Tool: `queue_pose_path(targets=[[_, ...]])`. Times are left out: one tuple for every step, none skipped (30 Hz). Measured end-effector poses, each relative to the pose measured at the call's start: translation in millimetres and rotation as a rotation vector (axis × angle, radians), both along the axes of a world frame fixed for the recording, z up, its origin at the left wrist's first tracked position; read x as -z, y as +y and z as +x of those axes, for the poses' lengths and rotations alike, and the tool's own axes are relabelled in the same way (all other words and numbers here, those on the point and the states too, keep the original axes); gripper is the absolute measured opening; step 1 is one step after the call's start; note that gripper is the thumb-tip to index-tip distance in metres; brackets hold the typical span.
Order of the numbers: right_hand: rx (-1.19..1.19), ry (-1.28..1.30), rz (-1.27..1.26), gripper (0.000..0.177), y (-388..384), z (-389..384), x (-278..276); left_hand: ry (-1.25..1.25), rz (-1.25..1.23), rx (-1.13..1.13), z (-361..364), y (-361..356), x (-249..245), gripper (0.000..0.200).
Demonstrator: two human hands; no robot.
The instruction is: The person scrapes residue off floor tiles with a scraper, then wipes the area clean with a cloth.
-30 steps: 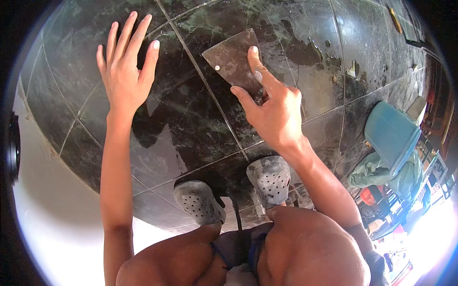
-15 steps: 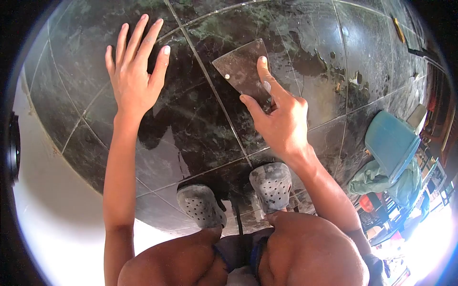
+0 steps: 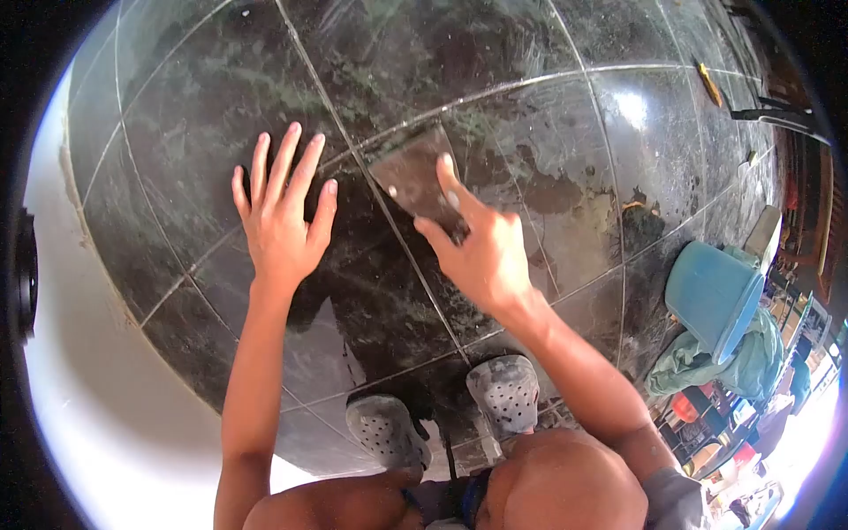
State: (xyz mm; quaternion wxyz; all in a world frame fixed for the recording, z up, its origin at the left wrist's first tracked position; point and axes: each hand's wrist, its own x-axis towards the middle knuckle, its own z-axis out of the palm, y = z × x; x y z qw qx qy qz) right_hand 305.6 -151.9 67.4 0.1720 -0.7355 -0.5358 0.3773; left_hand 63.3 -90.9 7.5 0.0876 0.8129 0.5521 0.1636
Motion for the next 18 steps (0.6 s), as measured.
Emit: queue_pose_path(targets=[[0.022, 0.013, -0.02, 0.076, -9.7, 2.8, 0.4, -0.007, 0.0, 0.001, -0.2, 0.3, -0.7, 0.048], [0.065, 0.063, 0.007, 0.075, -18.3, 5.4, 4.3, 0.006, -0.01, -0.003, 0.5, 0.1, -2.7, 0.049], [0.053, 0.044, -0.021, 0.075, -19.4, 10.2, 4.4, 0.008, -0.015, -0.009, 1.2, -0.1, -3.7, 0.048], [0.044, 0.024, -0.051, 0.076, -18.1, 13.8, 1.9, 0.01, -0.021, -0.012, 1.3, -0.2, -4.1, 0.048], [0.039, 0.005, -0.08, 0.076, -17.2, 17.4, 0.4, 0.013, -0.027, -0.013, 1.6, 0.3, -4.2, 0.048], [0.058, 0.002, -0.037, 0.076, -10.4, 20.4, 4.8, 0.002, -0.026, -0.012, 1.6, 0.0, -2.5, 0.048], [0.075, -0.018, -0.011, 0.076, 1.0, 26.4, 8.4, 0.0, -0.02, -0.012, 2.3, 0.2, -1.7, 0.048], [0.092, -0.035, 0.013, 0.076, 13.8, 32.4, 12.8, 0.001, -0.017, -0.011, 2.2, -0.1, -1.6, 0.048], [0.108, -0.049, 0.033, 0.076, 21.9, 36.7, 15.2, 0.005, -0.017, -0.012, 2.3, -1.0, -2.2, 0.048], [0.101, -0.06, -0.044, 0.075, 27.9, 38.8, 7.8, 0.008, -0.025, -0.011, 2.8, -0.9, -3.5, 0.048], [0.086, -0.065, -0.053, 0.075, 22.5, 37.3, 3.5, 0.011, -0.027, -0.005, 2.7, -1.4, -4.3, 0.048], [0.068, -0.07, -0.059, 0.074, 13.2, 33.4, -2.9, 0.012, -0.026, -0.002, 2.3, -2.0, -4.1, 0.048], [0.043, -0.078, -0.059, 0.074, 5.3, 30.6, -9.3, 0.012, -0.019, -0.007, 2.1, -1.3, -3.4, 0.048], [-0.048, -0.124, 0.05, 0.072, -5.7, 30.7, -10.0, 0.009, -0.019, -0.01, 2.0, -1.6, -2.6, 0.048], [-0.047, -0.116, 0.04, 0.072, -3.7, 34.2, -8.0, 0.007, -0.016, -0.018, 2.7, -0.7, -2.7, 0.048], [-0.043, -0.106, 0.023, 0.073, 0.0, 35.8, -7.9, 0.009, -0.02, -0.023, 3.3, -1.2, -2.9, 0.048], [-0.034, -0.092, 0.003, 0.073, 5.6, 35.9, -8.3, 0.014, -0.026, -0.022, 3.5, -2.0, -2.9, 0.048], [-0.052, -0.158, 0.016, 0.072, 21.8, 36.9, -8.8, 0.009, -0.008, -0.017, 3.7, -2.2, -2.9, 0.048]])
